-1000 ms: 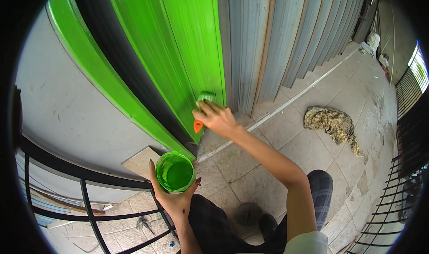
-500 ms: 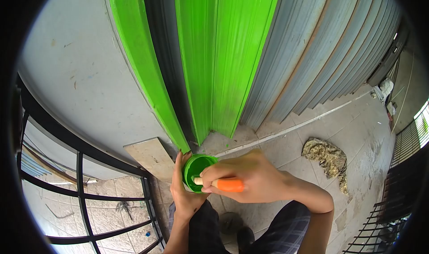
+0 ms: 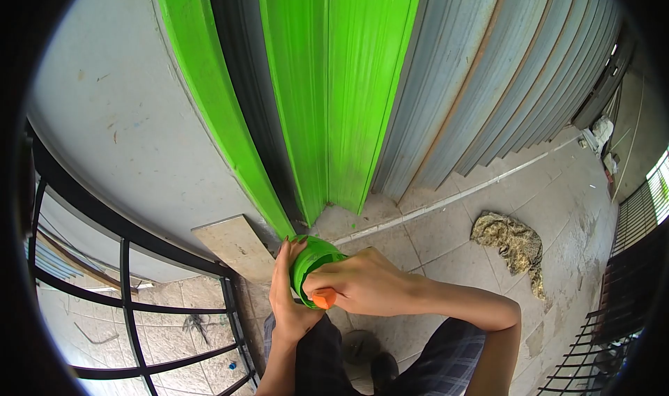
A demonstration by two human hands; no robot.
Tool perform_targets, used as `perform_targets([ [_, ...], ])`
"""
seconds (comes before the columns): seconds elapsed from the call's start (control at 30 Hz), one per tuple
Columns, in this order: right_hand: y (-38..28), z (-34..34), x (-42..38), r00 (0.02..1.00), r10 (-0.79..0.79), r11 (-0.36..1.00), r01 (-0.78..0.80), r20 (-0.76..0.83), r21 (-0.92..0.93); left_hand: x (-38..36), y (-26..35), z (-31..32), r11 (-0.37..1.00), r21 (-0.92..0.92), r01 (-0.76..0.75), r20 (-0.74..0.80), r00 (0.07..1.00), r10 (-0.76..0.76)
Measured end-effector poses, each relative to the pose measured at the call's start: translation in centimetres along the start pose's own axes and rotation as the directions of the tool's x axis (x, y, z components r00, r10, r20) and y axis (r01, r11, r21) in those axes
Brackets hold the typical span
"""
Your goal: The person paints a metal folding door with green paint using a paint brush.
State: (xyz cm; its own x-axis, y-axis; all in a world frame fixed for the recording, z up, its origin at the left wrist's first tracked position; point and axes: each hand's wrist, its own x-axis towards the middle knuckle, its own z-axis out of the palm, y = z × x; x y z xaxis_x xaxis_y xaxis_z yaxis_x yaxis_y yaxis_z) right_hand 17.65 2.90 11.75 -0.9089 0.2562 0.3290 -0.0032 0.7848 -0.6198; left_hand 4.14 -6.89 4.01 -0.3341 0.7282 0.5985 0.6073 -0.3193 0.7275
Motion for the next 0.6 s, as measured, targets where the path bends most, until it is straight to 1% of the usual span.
perform_targets([
  [0.27, 0.2, 0.5, -0.2, 1.000, 0.013, 1.000, -0.013, 0.018, 0.002, -0.1, -0.1, 0.0, 1.000, -0.012, 0.015, -0.010, 1.000, -0.015],
  [0.37, -0.6, -0.2, -0.3, 0.994, 0.108, 0.991, -0.109, 0.007, 0.076, -0.1, -0.1, -0.2, 0.999, 0.012, 0.048, -0.009, 0.999, -0.048],
  [0.47, -0.6, 0.1, -0.5, 0.967, 0.015, 0.997, 0.005, -0.255, 0.079, -0.1, -0.3, -0.1, 0.998, 0.009, 0.070, -0.023, 0.997, -0.069],
  [0.57, -0.5, 0.8, -0.7, 0.875, 0.151, 0.944, 0.011, -0.459, 0.331, -0.3, -0.6, 0.1, 0.991, 0.045, 0.128, -0.060, 0.990, -0.125],
  [0.6, -0.5, 0.8, -0.7, 0.856, 0.216, 0.914, -0.007, -0.470, 0.406, -0.3, -0.5, 0.0, 0.989, 0.057, 0.137, -0.064, 0.989, -0.134],
])
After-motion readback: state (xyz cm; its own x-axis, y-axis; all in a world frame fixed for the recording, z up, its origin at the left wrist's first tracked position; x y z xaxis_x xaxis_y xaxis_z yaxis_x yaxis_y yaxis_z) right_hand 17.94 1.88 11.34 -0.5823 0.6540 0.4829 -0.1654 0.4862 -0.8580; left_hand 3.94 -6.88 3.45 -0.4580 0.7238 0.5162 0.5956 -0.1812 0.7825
